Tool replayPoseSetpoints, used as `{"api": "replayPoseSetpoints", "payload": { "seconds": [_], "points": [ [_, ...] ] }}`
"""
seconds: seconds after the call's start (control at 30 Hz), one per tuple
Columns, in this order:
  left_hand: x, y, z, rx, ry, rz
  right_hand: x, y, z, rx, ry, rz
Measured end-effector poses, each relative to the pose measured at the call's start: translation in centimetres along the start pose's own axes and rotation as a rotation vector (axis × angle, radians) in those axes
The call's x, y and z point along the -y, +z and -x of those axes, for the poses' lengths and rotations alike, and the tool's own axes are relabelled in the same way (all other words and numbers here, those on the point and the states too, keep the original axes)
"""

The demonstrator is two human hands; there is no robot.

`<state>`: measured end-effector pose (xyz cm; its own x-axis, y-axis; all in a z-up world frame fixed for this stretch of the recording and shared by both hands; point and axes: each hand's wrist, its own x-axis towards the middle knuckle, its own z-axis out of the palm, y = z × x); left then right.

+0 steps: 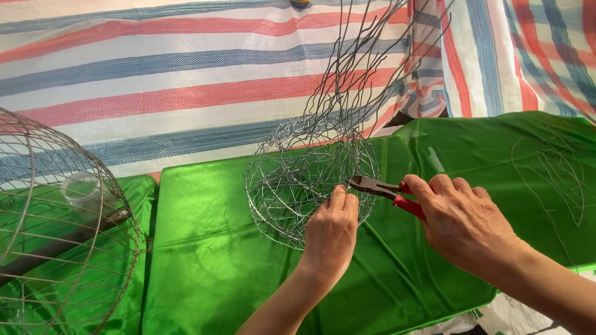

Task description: Fabricating a wire birdcage by shaping wire mesh and trimming excess wire with pliers.

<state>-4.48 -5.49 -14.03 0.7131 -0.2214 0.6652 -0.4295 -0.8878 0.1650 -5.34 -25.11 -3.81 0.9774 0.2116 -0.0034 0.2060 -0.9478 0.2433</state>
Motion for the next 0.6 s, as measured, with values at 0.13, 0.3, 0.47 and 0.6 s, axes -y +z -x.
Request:
{"api": "replayPoseSetpoints", "payload": {
  "seconds": [0.13,0.3,0.47,0.6],
  "points": [
    [0.1,-0.1,-0.1,0.009,-0.005,0.008,-0.4,1.1,0.2,-0.241,-0.077,0.257],
    [0.2,-0.2,-0.1,0.018,-0.003,0.025,-1.1,1.2,0.0,-0.447,-0.145,0.561],
    [0.1,-0.3,-0.1,0.047,-0.015,0.058,-1.4,-0.1,-0.2,-0.684,-0.262,0.736],
    [0.1,-0.3,-0.1,0.038,-0.007,0.038,-1.7,-0.2,-0.5,-0.732,-0.292,0.782]
  ]
}}
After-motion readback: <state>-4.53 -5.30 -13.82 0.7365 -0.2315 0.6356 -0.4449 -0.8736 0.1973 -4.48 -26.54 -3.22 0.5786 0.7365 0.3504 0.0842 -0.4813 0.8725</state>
